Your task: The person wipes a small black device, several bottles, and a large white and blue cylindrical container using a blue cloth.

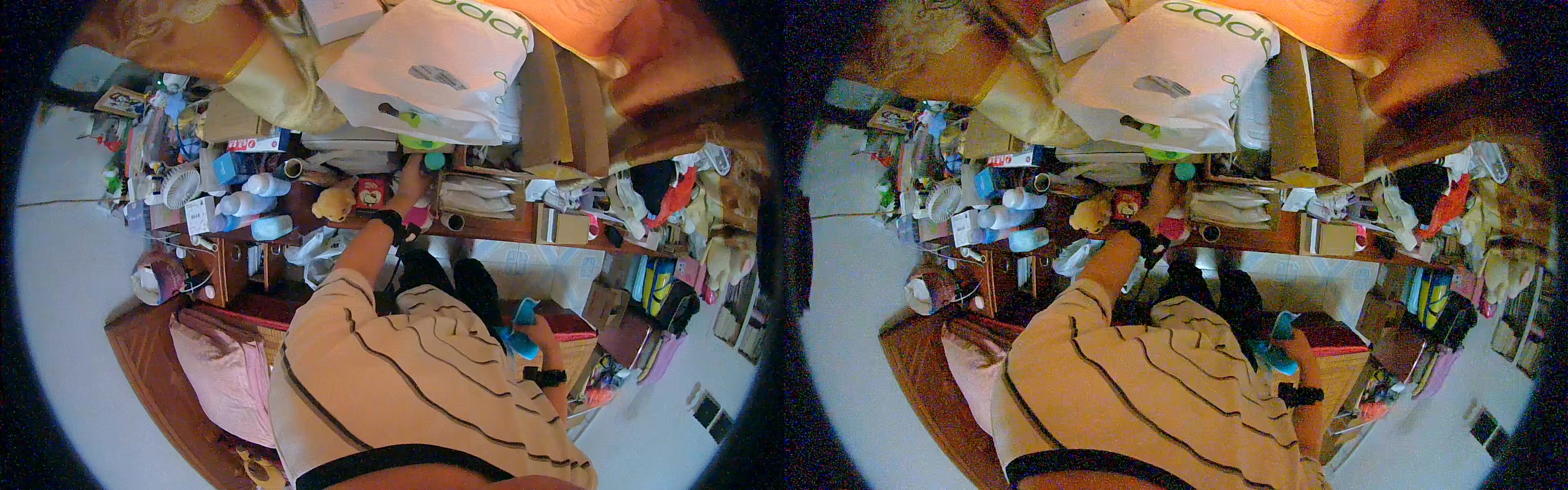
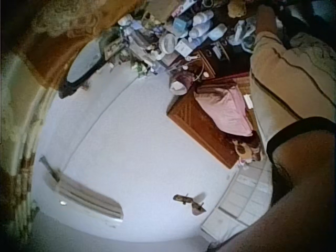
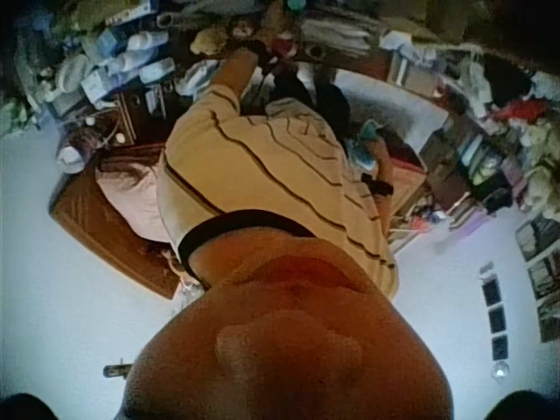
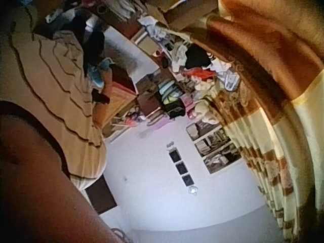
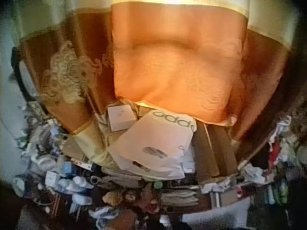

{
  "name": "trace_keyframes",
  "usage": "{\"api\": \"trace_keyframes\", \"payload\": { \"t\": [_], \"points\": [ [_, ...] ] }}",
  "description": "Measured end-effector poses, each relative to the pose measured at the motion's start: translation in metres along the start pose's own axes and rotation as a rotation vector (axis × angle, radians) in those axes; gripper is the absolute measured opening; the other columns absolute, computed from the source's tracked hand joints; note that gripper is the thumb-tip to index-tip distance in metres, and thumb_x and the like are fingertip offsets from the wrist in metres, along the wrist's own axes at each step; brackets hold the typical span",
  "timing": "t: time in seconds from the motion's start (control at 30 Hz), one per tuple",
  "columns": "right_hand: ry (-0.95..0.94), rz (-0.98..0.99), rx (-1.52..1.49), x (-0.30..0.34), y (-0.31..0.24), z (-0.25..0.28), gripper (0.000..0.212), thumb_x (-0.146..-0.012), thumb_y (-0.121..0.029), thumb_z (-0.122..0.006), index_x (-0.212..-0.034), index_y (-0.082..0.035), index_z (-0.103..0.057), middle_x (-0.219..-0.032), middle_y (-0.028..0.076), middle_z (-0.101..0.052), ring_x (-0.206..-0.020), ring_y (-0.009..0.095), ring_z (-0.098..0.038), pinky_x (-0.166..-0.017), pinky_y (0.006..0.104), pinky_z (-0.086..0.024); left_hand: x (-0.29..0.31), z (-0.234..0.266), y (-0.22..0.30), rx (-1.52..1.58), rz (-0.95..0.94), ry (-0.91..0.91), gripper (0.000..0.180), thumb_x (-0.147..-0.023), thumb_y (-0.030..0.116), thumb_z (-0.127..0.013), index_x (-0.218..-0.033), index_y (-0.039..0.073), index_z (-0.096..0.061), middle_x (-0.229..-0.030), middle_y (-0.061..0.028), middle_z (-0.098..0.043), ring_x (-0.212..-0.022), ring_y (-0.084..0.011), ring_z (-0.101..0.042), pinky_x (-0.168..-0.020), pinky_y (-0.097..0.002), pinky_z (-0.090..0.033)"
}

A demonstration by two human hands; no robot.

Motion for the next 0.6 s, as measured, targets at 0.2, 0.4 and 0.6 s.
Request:
{"api": "trace_keyframes", "payload": {
  "t": [0.2, 0.4, 0.6],
  "points": [
    [-0.008, 0.08, -0.05, 0.002, -0.008, 0.003, 0.021, -0.064, -0.016, -0.067, -0.08, -0.003, -0.062, -0.077, 0.009, -0.062, -0.069, 0.019, -0.058, -0.067, 0.0332, -0.045, 0.004, -0.005, 0.013, -0.042, -0.116, -0.063, 0.06, -0.057, 0.001, -0.065, -0.113, 0.003, -0.044, -0.115, -0.0217, -0.044, -0.106, -0.0394, -0.04, -0.087, -0.0382, -0.038],
    [0.015, 0.08, -0.017, 0.006, -0.028, 0.009, 0.021, -0.065, -0.013, -0.066, -0.083, -0.002, -0.061, -0.078, 0.008, -0.062, -0.07, 0.018, -0.057, -0.067, 0.0324, -0.045, 0.007, -0.018, -0.022, 0.015, -0.121, -0.055, 0.055, -0.059, -0.002, -0.059, -0.112, 0.0, -0.044, -0.113, -0.0228, -0.044, -0.106, -0.0397, -0.04, -0.088, -0.0388, -0.036],
    [0.045, 0.135, -0.017, -0.008, -0.009, 0.01, 0.024, -0.065, -0.013, -0.068, -0.085, -0.002, -0.06, -0.078, 0.006, -0.061, -0.07, 0.016, -0.056, -0.067, 0.0309, -0.045, -0.001, -0.052, -0.09, 0.181, 0.118, -0.135, 0.043, -0.068, 0.001, -0.052, -0.11, -0.002, -0.045, -0.1, -0.0248, -0.052, -0.094, -0.0404, -0.048, -0.08, -0.0406, -0.04]
  ]
}}
Point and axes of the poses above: each hand's wrist, its own x-axis away from the middle knuckle, its own z-axis out of the back of the hand, y = z × x, the point moved 10 cm from there along -x, towards the middle knuckle
